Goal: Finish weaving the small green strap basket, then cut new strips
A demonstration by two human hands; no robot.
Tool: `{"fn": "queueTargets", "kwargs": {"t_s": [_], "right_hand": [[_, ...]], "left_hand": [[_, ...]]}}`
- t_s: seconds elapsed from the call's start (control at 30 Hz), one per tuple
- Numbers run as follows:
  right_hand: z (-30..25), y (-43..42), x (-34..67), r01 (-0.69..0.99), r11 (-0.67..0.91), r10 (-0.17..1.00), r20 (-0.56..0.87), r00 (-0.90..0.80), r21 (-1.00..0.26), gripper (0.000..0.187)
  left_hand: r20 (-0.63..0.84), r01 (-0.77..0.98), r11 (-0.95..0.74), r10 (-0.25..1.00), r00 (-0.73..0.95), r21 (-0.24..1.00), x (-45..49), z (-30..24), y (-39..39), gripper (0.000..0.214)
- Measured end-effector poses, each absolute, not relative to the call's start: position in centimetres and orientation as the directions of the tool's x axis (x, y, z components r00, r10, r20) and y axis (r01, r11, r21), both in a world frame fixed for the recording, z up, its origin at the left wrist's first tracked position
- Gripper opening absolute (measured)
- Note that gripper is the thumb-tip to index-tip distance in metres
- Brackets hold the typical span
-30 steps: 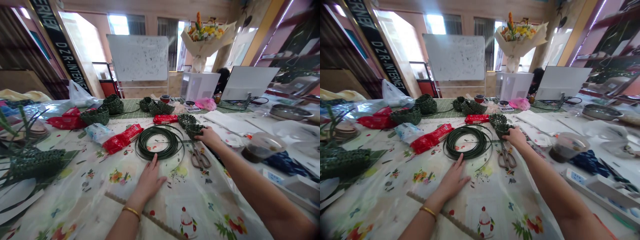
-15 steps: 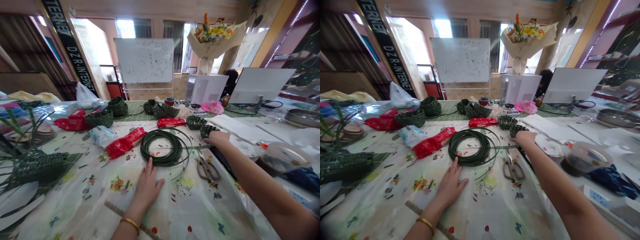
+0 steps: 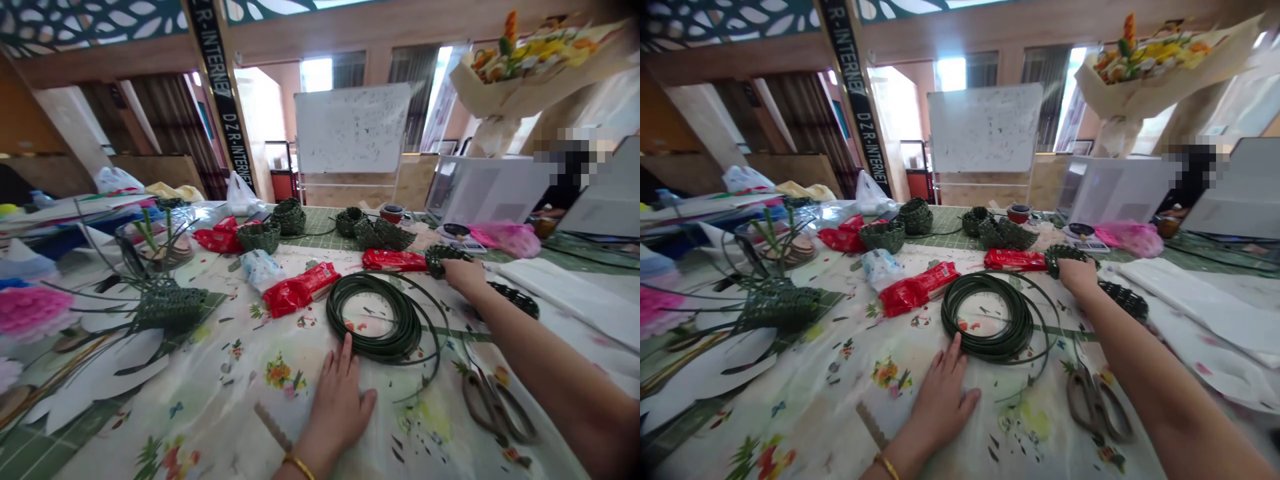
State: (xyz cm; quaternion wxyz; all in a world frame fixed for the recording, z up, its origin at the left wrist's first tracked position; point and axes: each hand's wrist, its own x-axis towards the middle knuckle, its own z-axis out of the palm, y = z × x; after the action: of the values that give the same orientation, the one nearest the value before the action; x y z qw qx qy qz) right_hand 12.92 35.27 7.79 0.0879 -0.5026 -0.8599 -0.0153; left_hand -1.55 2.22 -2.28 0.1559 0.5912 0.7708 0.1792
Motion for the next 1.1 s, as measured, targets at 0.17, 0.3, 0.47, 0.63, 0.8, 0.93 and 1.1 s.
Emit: {"fn": "queueTargets", "kwargs": {"t_s": [0.17, 0.3, 0.47, 0.63, 0.8, 0.93, 1.1], "right_hand": [[9.3, 32.0, 6.8, 0.650, 0.759, 0.646, 0.089, -0.758, 0.028, 0.025], [9.6, 28.7, -1.0, 0.456, 0.890, 0.451, 0.108, -0.886, 0.019, 0.020], [11.6, 27.0, -9.7, 0.449, 0.893, 0.423, 0.315, -0.850, 0.013, 0.037], [11.5, 23.7, -10.0, 0.359, 0.933, 0.342, 0.356, -0.869, -0.021, 0.043], [7.7, 19.7, -0.8, 0.312, 0.947, 0.322, 0.281, -0.904, -0.084, 0.031], [5.3, 18.2, 7.4, 0.407, 0.904, 0.427, 0.229, -0.875, -0.133, 0.038], [2.5, 17.1, 12.3, 0.485, 0.862, 0.504, 0.148, -0.851, -0.146, 0.053]], "left_hand": [[-0.010, 0.830, 0.224, 0.967, -0.255, 0.511, -1.4, -2.5, 1.9, 0.067], [-0.017, 0.825, 0.228, 0.966, -0.257, 0.517, -1.5, -2.7, 1.9, 0.070], [-0.031, 0.828, 0.229, 0.968, -0.249, 0.512, -1.6, -3.1, 2.2, 0.071], [-0.018, 0.829, 0.209, 0.972, -0.233, 0.519, -1.7, -2.8, 2.1, 0.072], [-0.006, 0.844, 0.208, 0.972, -0.236, 0.494, -1.7, -2.5, 2.2, 0.071], [0.018, 0.874, 0.201, 0.972, -0.232, 0.442, -1.7, -2.3, 2.3, 0.070], [0.045, 0.883, 0.193, 0.971, -0.234, 0.427, -1.6, -1.8, 1.9, 0.066]]}}
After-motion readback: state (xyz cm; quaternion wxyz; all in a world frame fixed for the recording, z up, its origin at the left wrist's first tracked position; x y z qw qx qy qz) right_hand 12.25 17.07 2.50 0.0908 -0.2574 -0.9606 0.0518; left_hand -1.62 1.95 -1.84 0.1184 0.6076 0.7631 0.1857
